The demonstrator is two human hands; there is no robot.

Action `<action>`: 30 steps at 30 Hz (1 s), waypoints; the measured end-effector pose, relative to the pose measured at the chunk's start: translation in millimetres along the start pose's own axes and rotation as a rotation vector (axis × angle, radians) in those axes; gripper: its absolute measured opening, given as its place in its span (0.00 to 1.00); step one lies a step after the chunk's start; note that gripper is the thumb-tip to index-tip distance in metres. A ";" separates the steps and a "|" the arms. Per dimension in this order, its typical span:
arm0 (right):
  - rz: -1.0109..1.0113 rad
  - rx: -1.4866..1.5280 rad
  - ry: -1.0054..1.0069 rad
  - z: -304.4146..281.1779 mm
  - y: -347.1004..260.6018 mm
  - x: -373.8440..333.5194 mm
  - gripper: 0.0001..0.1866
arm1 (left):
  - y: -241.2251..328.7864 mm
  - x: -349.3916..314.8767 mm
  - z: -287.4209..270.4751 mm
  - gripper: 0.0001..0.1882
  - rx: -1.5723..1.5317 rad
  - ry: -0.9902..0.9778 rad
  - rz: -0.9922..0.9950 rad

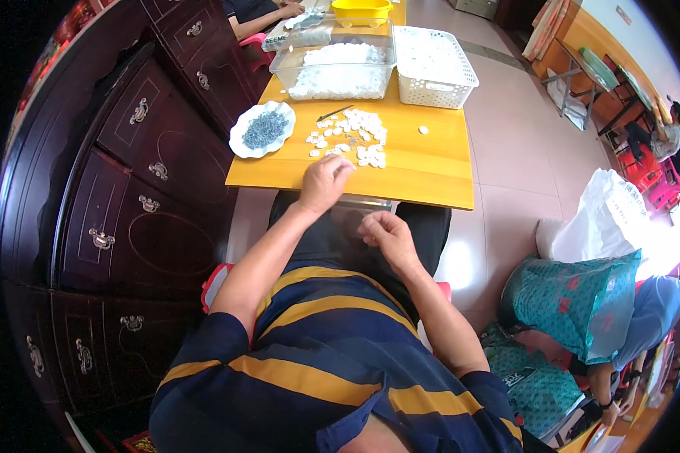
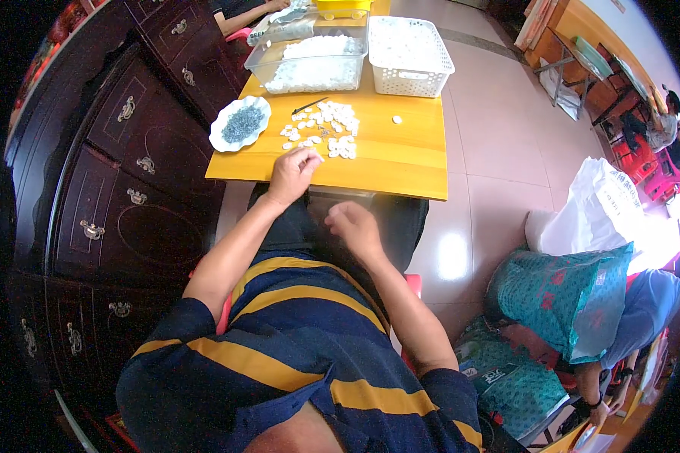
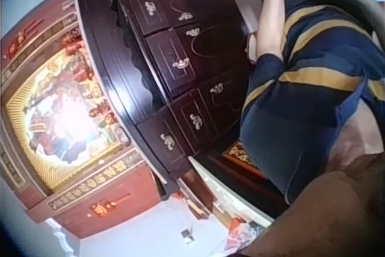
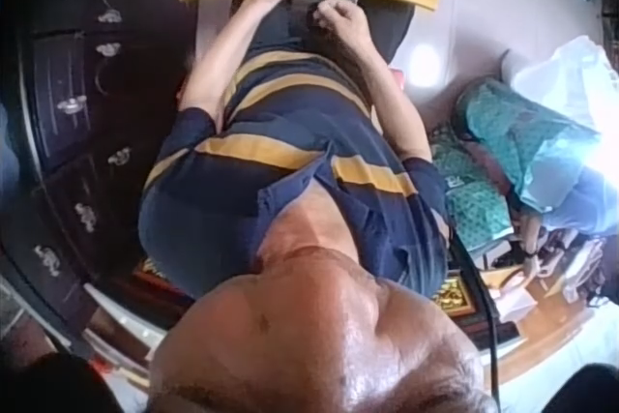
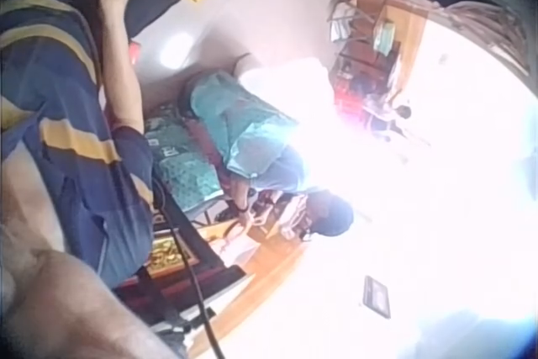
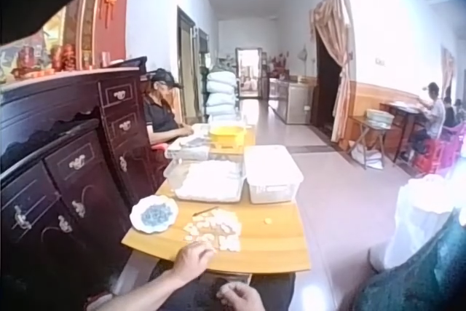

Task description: Manually inserting small black pins into white plastic circular components.

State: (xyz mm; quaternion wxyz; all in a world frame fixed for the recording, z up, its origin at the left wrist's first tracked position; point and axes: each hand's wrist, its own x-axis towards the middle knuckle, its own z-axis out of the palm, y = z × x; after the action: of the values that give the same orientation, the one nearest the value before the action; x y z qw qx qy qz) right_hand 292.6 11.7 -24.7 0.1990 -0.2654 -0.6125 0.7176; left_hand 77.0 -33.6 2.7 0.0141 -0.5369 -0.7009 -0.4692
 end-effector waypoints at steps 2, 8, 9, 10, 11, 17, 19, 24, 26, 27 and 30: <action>0.005 0.197 0.039 -0.7 1.0 2.2 0.09 | 25.5 -14.3 0.6 0.05 -0.116 -0.102 0.012; -0.039 0.283 0.164 0.3 -6.4 -0.2 0.11 | 52.6 -47.5 16.8 0.05 -0.405 -0.184 -0.135; -0.027 0.317 0.158 -0.8 -4.9 0.0 0.11 | 53.4 -49.5 19.1 0.06 -0.466 -0.152 -0.160; -0.030 0.319 0.160 -3.0 -2.0 1.1 0.11 | 56.1 -49.2 19.7 0.06 -0.465 -0.155 -0.157; -0.021 0.317 0.168 -5.2 0.9 2.0 0.11 | 58.6 -48.7 20.0 0.06 -0.375 -0.158 -0.097; -0.005 0.410 0.195 -5.0 -2.9 1.2 0.08 | 62.6 -43.5 14.7 0.07 -0.249 -0.183 0.051; -0.015 0.434 0.187 -6.5 -4.8 0.9 0.10 | 59.4 -37.7 11.9 0.08 -0.239 -0.196 0.112; -0.031 0.402 0.213 -4.7 -9.1 0.1 0.05 | 22.4 -9.4 6.3 0.21 0.227 -0.097 -0.039; -0.022 0.383 0.222 -3.3 -11.9 -0.7 0.05 | 7.8 -0.3 6.9 0.24 0.325 -0.106 -0.056; -0.012 0.364 0.229 -2.9 -13.5 -0.9 0.05 | 0.9 3.1 7.3 0.24 0.395 -0.118 -0.033; -0.020 0.376 0.212 -5.9 -14.2 -0.8 0.03 | -0.9 14.6 9.2 0.24 0.487 -0.158 -0.007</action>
State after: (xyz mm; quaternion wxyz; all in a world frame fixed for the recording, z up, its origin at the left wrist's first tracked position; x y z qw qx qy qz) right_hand 296.3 18.1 -11.2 0.3154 -0.2914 -0.4461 0.7852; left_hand 74.6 -16.6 4.6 0.0867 -0.5505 -0.7940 -0.2429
